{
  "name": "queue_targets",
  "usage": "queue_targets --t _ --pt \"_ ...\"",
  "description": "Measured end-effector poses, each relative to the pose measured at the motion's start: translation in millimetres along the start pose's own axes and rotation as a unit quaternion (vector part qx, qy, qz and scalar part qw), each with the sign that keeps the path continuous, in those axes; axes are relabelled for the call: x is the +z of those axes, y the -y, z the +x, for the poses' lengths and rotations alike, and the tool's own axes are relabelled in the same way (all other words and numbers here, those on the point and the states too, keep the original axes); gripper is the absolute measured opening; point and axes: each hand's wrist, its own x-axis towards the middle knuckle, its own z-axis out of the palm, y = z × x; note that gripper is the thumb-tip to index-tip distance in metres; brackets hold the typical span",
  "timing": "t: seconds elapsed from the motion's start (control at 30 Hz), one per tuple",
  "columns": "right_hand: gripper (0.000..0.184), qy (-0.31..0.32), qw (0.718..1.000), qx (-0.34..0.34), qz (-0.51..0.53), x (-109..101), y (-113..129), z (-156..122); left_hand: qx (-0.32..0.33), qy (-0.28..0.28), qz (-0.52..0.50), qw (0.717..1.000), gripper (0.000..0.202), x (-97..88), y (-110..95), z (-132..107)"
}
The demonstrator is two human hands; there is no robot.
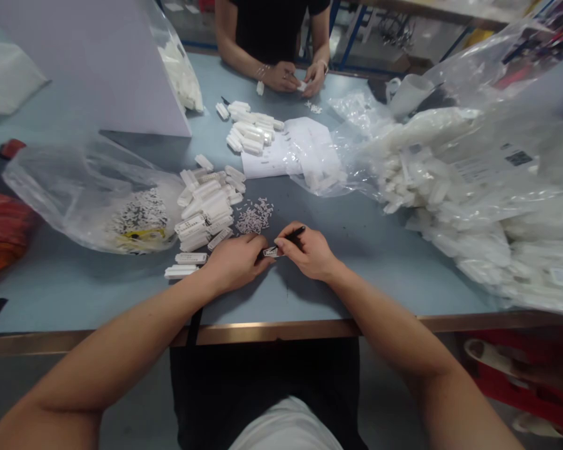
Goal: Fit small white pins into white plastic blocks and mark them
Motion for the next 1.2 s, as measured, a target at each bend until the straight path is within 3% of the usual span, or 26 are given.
queue_targets --t 0.47,0.87,1.07,1.2 --pt "0.018 0.002 0.999 -0.012 -0.034 -0.4 2.0 0.3 -0.005 0.008 0.000 1.000 0.029 -1.4 -0.4 -0.3" --pt "0.016 0.031 0.976 -0.111 -0.186 6.4 5.1 2.8 -0.001 0.012 0.011 1.000 0.029 0.6 0.1 -0.4" --pt "0.019 -0.018 0.998 0.000 -0.054 2.4 6.3 2.7 -0.002 0.007 -0.002 1.000 0.028 -1.2 -0.7 0.3" --pt "0.019 -0.016 0.999 0.005 -0.049 3.1 6.2 1.6 -0.001 0.007 -0.001 1.000 0.028 -1.4 -0.5 0.5"
